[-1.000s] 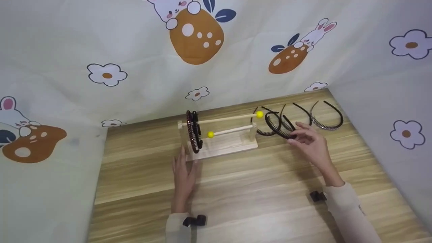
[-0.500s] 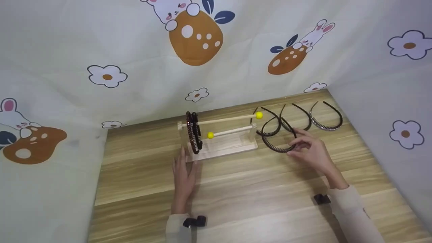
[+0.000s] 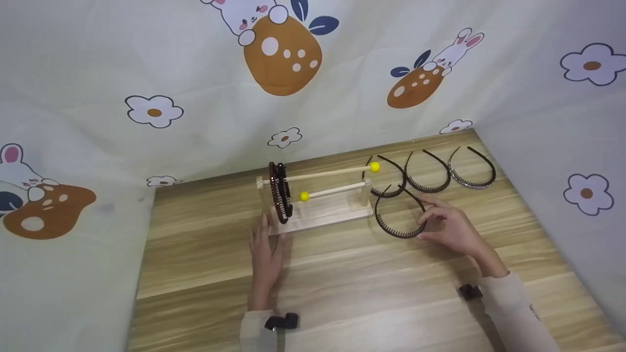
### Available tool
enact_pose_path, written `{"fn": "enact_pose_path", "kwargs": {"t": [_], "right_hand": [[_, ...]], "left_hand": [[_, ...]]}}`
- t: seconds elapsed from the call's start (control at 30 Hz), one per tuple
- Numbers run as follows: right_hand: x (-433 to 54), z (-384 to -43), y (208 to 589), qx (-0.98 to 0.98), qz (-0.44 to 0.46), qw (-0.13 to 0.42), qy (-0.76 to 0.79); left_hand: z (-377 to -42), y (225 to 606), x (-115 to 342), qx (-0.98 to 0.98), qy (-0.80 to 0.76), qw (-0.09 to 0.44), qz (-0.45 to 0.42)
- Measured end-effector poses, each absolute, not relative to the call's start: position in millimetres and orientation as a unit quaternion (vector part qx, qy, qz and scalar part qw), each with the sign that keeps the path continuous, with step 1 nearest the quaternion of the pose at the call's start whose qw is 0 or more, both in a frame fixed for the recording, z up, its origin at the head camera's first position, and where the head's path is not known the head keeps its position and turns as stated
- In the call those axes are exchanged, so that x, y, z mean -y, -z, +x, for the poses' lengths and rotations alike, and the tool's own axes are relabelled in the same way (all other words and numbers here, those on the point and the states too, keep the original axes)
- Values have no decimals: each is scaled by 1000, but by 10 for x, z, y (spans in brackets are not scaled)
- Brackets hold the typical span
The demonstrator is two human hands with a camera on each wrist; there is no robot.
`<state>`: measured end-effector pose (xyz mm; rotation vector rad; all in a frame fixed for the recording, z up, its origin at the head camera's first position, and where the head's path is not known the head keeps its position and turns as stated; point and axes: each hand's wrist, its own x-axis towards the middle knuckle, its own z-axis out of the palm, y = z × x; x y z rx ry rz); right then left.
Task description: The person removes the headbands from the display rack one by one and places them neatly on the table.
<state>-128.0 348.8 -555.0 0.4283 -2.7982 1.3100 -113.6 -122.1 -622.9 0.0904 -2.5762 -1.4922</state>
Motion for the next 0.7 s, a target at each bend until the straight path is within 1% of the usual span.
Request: {"fn": "enact_pose_path", "kwargs": {"t": [0.17, 0.53, 0.7], "right_hand": [[-3515, -1277, 5589, 891, 160, 2, -425], [-3551, -1281, 5646, 894, 177, -41, -409], [-3561, -1288, 5685, 896, 184, -47, -401]], "left_hand": [[-1132, 6223, 1218, 861, 501, 77, 32], [-1141, 6242, 1227, 857, 509, 79, 24], [-1134, 6238, 1225, 857, 509, 78, 29]]}}
